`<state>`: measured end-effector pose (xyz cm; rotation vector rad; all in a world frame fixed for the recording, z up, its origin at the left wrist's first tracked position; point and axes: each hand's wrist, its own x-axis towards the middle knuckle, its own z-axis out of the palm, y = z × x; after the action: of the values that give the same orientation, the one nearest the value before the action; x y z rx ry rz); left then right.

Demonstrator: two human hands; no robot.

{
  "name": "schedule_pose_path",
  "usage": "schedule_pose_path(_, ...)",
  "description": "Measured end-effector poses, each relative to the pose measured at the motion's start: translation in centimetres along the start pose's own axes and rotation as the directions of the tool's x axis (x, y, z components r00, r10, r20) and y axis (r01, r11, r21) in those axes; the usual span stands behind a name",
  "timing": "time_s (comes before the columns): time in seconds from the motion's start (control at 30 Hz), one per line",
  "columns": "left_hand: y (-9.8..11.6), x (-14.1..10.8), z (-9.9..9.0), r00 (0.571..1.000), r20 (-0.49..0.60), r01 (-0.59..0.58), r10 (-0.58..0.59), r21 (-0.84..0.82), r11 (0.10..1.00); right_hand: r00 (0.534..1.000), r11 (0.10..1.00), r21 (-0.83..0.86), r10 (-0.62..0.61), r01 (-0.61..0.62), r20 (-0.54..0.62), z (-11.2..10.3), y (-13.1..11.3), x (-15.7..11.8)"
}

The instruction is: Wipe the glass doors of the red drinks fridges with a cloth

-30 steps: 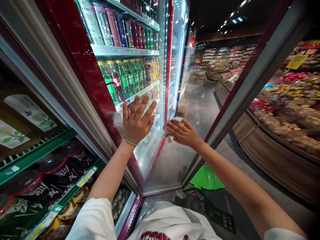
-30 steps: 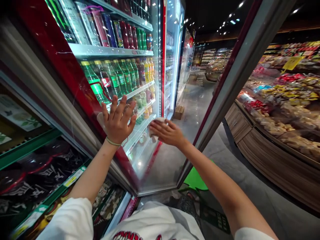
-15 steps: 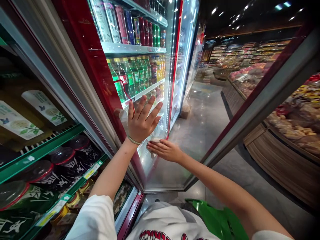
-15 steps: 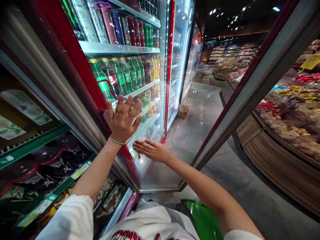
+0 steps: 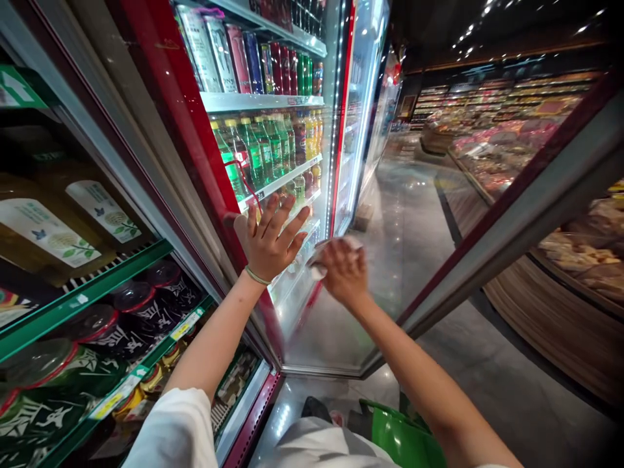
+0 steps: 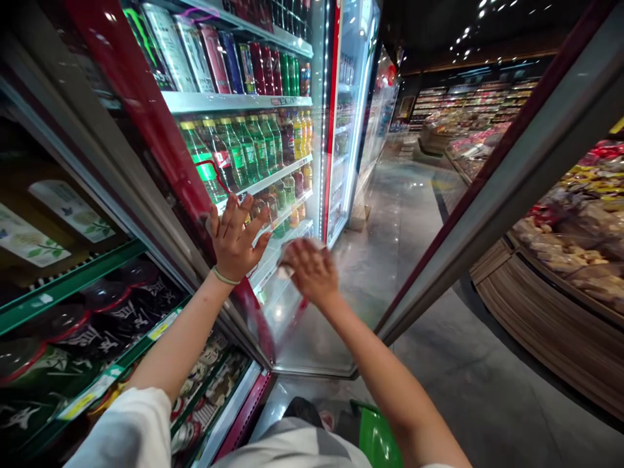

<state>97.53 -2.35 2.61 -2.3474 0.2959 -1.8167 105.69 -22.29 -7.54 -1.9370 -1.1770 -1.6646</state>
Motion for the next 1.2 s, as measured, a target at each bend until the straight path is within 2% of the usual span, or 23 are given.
schedule_pose_path(0.03,0.0,0.0,-0.1,1.0,-0.001,-0.006,0.006,0.002,1.0,0.992,0.993,0.052,-0.105,0.101,0.067,0.1,-1.4,-1.7)
schedule_pose_path(0.1,0.0,0.0,-0.3,1.0,0.008,-0.011,0.011,-0.005,1.0,0.933,0.945,0.183,-0.305,0.271,0.19,-0.4,-3.3,-4.8)
schedule_pose_path(0.17,0.1,0.0,-0.4,0.999,0.035,0.016,-0.014,-0.039,0.999,0.89,0.91,0.265,-0.384,0.319,0.246,-1.5,-2.9,-6.8)
schedule_pose_path(0.2,0.1,-0.1,-0.5,0.998,0.052,0.041,-0.038,-0.066,0.997,0.891,0.911,0.275,-0.377,0.307,0.254,-2.3,-1.7,-7.2)
schedule_pose_path(0.3,0.2,-0.1,-0.5,0.988,0.105,0.13,-0.113,-0.168,0.977,0.928,0.948,0.243,-0.267,0.205,0.261,-4.9,4.2,-6.0)
schedule_pose_path(0.37,0.3,-0.1,-0.6,0.982,0.128,0.161,-0.136,-0.211,0.964,0.96,0.985,0.156,-0.118,0.08,0.254,-6.3,8.4,-4.3)
schedule_pose_path(0.43,0.4,-0.1,-0.7,0.983,0.133,0.157,-0.13,-0.215,0.964,0.972,0.997,0.035,0.061,-0.071,0.226,-6.9,10.9,-3.1)
schedule_pose_path(0.47,0.4,-0.1,-0.8,0.985,0.127,0.145,-0.12,-0.207,0.967,0.969,0.991,-0.016,0.136,-0.136,0.206,-6.9,11.1,-2.9)
schedule_pose_path(0.5,0.4,-0.2,-0.9,0.987,0.116,0.13,-0.109,-0.197,0.972,0.964,0.983,-0.047,0.184,-0.178,0.193,-6.7,10.7,-3.2)
schedule_pose_path(0.57,0.4,-0.3,-1.0,0.993,0.088,0.095,-0.081,-0.175,0.98,0.964,0.989,-0.009,0.143,-0.145,0.226,-6.0,8.0,-4.8)
schedule_pose_path(0.63,0.3,-0.4,-1.0,0.997,0.064,0.062,-0.053,-0.154,0.986,0.955,0.993,0.116,-0.029,-0.006,0.296,-5.5,4.2,-7.4)
schedule_pose_path(0.7,0.1,-0.4,-1.1,0.998,0.059,0.039,-0.031,-0.147,0.988,0.924,0.965,0.23,-0.197,0.124,0.329,-5.7,1.2,-10.0)
schedule_pose_path(0.73,0.0,-0.4,-1.1,0.997,0.066,0.038,-0.028,-0.155,0.987,0.909,0.95,0.263,-0.251,0.166,0.332,-6.1,0.6,-10.9)
schedule_pose_path(0.8,-0.2,-0.4,-1.1,0.994,0.099,0.061,-0.042,-0.193,0.979,0.899,0.942,0.277,-0.281,0.191,0.336,-7.4,1.5,-11.5)
schedule_pose_path(0.9,-0.2,-0.5,-1.1,0.986,0.146,0.121,-0.084,-0.267,0.956,0.933,0.978,0.181,-0.156,0.101,0.325,-9.4,6.7,-9.1)
schedule_pose_path(0.97,-0.1,-0.4,-0.9,0.985,0.141,0.133,-0.096,-0.282,0.95,0.966,0.998,0.042,0.043,-0.055,0.255,-9.8,10.2,-6.0)
schedule_pose_path(1.03,0.2,-0.3,-0.9,0.988,0.126,0.127,-0.095,-0.278,0.952,0.959,0.968,-0.081,0.248,-0.238,0.138,-9.0,11.5,-3.0)
schedule_pose_path(1.1,0.3,0.0,-1.1,0.988,0.125,0.124,-0.091,-0.28,0.952,0.931,0.93,-0.122,0.357,-0.347,0.076,-7.0,9.9,-1.4)
schedule_pose_path(1.13,0.2,0.2,-1.4,0.987,0.133,0.121,-0.085,-0.286,0.951,0.932,0.935,-0.103,0.35,-0.34,0.099,-5.7,8.0,-1.3)
schedule_pose_path(1.2,-0.4,0.3,-2.4,0.986,0.16,0.102,-0.055,-0.301,0.948,0.952,0.976,-0.002,0.215,-0.219,0.218,-3.2,3.0,-2.5)
